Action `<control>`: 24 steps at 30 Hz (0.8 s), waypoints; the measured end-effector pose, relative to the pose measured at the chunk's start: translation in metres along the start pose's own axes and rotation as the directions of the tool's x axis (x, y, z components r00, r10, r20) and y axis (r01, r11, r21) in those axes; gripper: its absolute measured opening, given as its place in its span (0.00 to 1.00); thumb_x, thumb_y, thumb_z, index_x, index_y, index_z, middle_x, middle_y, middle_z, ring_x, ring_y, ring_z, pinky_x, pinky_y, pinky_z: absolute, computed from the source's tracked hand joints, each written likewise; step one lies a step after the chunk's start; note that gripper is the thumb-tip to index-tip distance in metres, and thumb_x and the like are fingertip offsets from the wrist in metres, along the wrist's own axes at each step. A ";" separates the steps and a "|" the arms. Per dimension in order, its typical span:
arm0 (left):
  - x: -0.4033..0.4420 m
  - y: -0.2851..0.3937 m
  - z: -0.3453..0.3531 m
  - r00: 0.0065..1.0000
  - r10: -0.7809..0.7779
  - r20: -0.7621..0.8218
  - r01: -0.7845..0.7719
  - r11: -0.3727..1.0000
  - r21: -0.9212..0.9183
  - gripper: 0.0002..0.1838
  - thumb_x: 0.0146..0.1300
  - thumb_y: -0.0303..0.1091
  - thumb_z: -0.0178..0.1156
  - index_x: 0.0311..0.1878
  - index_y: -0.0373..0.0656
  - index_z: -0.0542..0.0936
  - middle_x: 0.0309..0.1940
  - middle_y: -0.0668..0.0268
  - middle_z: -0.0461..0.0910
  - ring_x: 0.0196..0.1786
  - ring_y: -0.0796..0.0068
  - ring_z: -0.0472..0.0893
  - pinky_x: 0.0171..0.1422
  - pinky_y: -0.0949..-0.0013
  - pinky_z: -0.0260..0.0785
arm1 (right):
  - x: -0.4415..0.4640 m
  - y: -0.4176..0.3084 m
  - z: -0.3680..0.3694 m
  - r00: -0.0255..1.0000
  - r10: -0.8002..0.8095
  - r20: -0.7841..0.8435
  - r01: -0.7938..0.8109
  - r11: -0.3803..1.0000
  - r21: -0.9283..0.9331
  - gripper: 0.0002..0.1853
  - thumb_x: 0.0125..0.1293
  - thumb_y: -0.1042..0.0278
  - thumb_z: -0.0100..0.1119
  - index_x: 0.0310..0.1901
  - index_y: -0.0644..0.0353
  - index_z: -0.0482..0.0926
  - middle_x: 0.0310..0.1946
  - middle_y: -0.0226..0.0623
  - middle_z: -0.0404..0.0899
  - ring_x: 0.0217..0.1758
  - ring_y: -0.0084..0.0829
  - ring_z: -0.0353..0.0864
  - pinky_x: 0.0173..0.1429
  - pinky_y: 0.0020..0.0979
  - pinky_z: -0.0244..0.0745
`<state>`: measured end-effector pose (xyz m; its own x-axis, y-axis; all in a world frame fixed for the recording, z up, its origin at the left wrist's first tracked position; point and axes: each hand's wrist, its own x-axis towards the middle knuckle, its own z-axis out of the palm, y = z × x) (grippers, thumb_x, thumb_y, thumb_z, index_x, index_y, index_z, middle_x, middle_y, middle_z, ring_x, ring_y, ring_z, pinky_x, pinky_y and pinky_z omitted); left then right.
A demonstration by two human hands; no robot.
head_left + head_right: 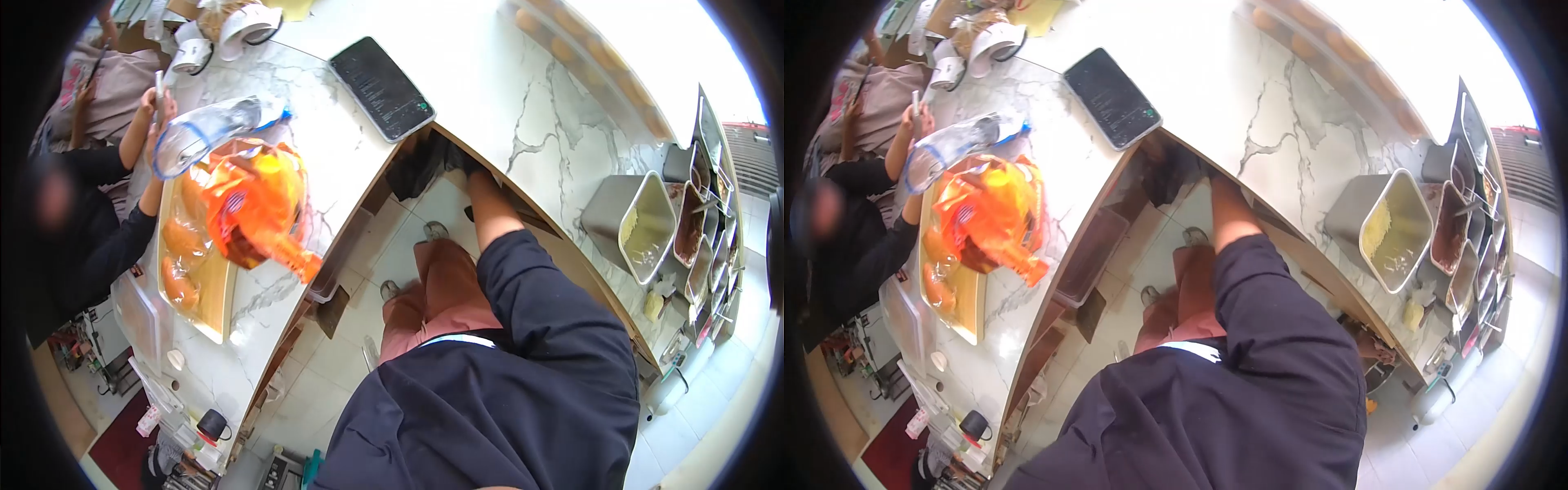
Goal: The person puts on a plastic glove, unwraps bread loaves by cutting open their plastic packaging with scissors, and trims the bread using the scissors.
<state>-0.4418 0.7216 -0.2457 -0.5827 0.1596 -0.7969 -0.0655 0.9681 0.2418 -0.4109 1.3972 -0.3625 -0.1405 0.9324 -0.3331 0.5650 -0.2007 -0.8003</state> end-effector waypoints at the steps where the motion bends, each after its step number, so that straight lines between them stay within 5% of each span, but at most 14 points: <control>1: -0.004 0.006 0.000 1.000 -0.018 0.008 0.018 1.000 -0.001 0.15 0.60 0.41 0.59 0.35 0.36 0.79 0.24 0.59 0.80 0.27 0.68 0.77 0.34 0.64 0.68 | 0.004 -0.011 0.008 1.000 0.018 0.026 -0.017 0.999 -0.035 0.20 0.69 0.55 0.38 0.54 0.59 0.68 0.50 0.52 0.71 0.49 0.47 0.73 0.53 0.41 0.67; 15: -0.032 0.024 0.004 0.997 -0.069 0.019 0.070 0.998 -0.011 0.15 0.60 0.42 0.59 0.35 0.37 0.79 0.24 0.60 0.80 0.26 0.70 0.76 0.33 0.65 0.67 | -0.025 0.014 0.023 0.983 0.103 0.155 -0.073 0.980 -0.187 0.19 0.67 0.53 0.42 0.46 0.61 0.73 0.41 0.49 0.76 0.43 0.42 0.76 0.48 0.40 0.69; 24: -0.016 0.018 0.006 0.988 0.140 -0.071 -0.142 0.990 -0.018 0.15 0.60 0.43 0.59 0.34 0.38 0.79 0.23 0.61 0.79 0.25 0.71 0.76 0.33 0.65 0.67 | -0.097 0.074 -0.013 0.949 0.096 0.300 0.002 0.951 -0.310 0.20 0.66 0.51 0.45 0.40 0.62 0.76 0.36 0.47 0.78 0.38 0.38 0.78 0.45 0.39 0.70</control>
<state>-0.4284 0.7374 -0.2321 -0.6423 0.2794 -0.7137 0.0028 0.9320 0.3623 -0.3452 1.2963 -0.3826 -0.3232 0.7757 -0.5421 0.7888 -0.0957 -0.6072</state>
